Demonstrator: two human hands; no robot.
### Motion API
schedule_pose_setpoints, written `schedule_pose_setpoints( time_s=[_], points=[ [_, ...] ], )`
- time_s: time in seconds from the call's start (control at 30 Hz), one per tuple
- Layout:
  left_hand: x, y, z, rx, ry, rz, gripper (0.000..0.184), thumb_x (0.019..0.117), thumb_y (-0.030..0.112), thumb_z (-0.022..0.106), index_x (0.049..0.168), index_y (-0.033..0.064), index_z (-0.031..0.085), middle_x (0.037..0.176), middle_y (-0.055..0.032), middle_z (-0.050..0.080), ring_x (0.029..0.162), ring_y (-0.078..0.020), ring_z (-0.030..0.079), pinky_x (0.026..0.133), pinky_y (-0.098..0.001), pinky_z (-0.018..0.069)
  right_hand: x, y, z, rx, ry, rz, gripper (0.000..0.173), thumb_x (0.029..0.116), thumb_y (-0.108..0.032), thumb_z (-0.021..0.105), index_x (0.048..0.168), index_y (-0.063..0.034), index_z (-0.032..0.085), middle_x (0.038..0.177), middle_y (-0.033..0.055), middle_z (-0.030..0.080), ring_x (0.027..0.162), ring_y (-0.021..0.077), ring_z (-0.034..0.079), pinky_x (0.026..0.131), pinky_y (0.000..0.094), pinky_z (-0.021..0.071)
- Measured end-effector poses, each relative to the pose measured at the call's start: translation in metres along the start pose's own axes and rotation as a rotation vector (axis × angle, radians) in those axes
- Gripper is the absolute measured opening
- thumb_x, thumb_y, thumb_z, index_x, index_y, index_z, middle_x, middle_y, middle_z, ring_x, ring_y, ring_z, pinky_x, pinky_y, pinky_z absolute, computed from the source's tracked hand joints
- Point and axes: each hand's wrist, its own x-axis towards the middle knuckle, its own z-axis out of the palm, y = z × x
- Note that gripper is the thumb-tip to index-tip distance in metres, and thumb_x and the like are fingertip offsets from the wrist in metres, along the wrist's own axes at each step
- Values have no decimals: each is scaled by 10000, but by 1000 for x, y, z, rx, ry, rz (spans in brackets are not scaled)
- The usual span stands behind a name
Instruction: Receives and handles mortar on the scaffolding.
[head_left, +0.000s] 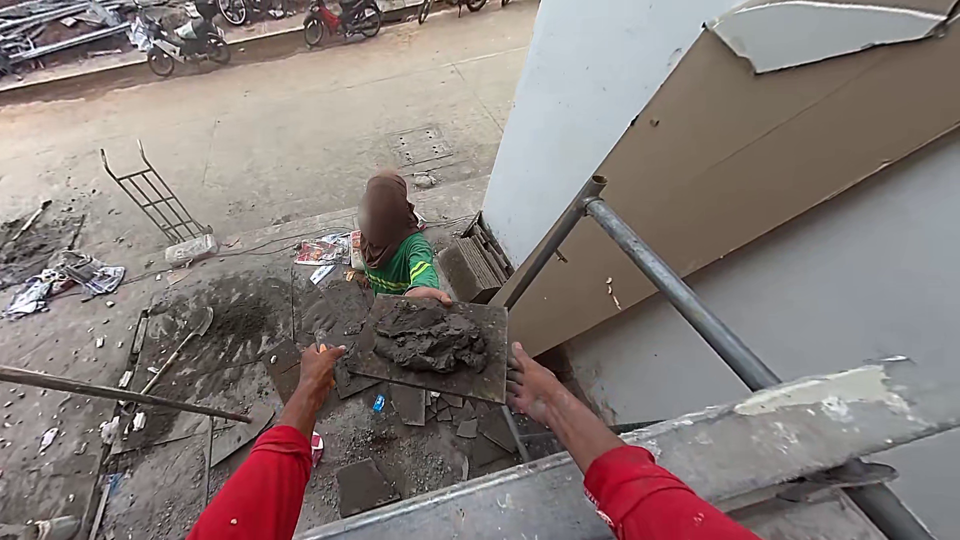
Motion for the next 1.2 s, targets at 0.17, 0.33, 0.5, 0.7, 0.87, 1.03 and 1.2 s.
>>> schedule_pose_setpoints(
  time_s=[0.17, 0.33, 0.5, 0.7, 0.87, 1.03, 1.2],
  points=[
    [1, 11, 18, -193, -260, -175, 316, 1021, 156, 608, 1294, 37, 501, 1024, -145, 714, 816, -194, 717, 686, -328, 588, 9, -9, -8, -96, 202, -92, 783, 1020, -658, 443, 1520, -55, 427, 1538, 234, 442, 1398, 417, 439, 1064, 694, 378],
    [-31, 22, 59, -237, -265, -144, 191, 960, 97, 640, 1129, 35, 575, 862, -112, 668, 678, -168, 661, 589, -324, 570, -8, -13, -26, -249, 310, -114, 703, 1064, -562, 437, 1437, 28, 515, 1495, 291, 470, 1409, 424, 434, 1120, 647, 350],
    [-76, 31, 75, -200, -157, -11, 203, 912, 36, 684, 1089, 29, 585, 852, -94, 648, 672, -150, 634, 578, -311, 550, -49, -30, -49, -232, 302, -161, 640, 1084, -530, 409, 1336, 30, 589, 1423, 282, 528, 1349, 404, 490, 1083, 618, 394],
    [-167, 53, 86, -227, -184, 116, 203, 910, 16, 697, 1051, 69, 561, 841, -45, 619, 668, -124, 623, 581, -295, 561, -102, -43, -114, -213, 319, -154, 657, 1064, -571, 425, 1319, 11, 595, 1352, 272, 571, 1270, 390, 552, 1031, 611, 449],
    [-218, 32, 117, -167, -254, 85, 219, 899, -8, 718, 1053, 38, 570, 820, -70, 621, 617, -138, 607, 528, -288, 537, -152, -14, -188, -242, 358, -158, 764, 969, -737, 454, 1375, -101, 574, 1381, 210, 576, 1238, 385, 572, 946, 633, 486],
    [-235, -1, 155, -19, -379, 100, 201, 876, -38, 730, 1017, -12, 588, 805, -128, 643, 627, -193, 622, 545, -337, 543, -159, 30, -236, -75, 481, -111, 631, 1046, -580, 466, 1326, -33, 608, 1326, 230, 609, 1232, 351, 591, 1006, 575, 490],
    [-243, -15, 191, 173, -459, 106, 245, 873, -13, 750, 1055, -10, 586, 792, -127, 634, 583, -186, 589, 485, -316, 489, -152, 83, -272, 33, 548, -124, 600, 1075, -514, 443, 1347, -3, 603, 1393, 234, 578, 1321, 341, 537, 1084, 565, 439]
  ],
)
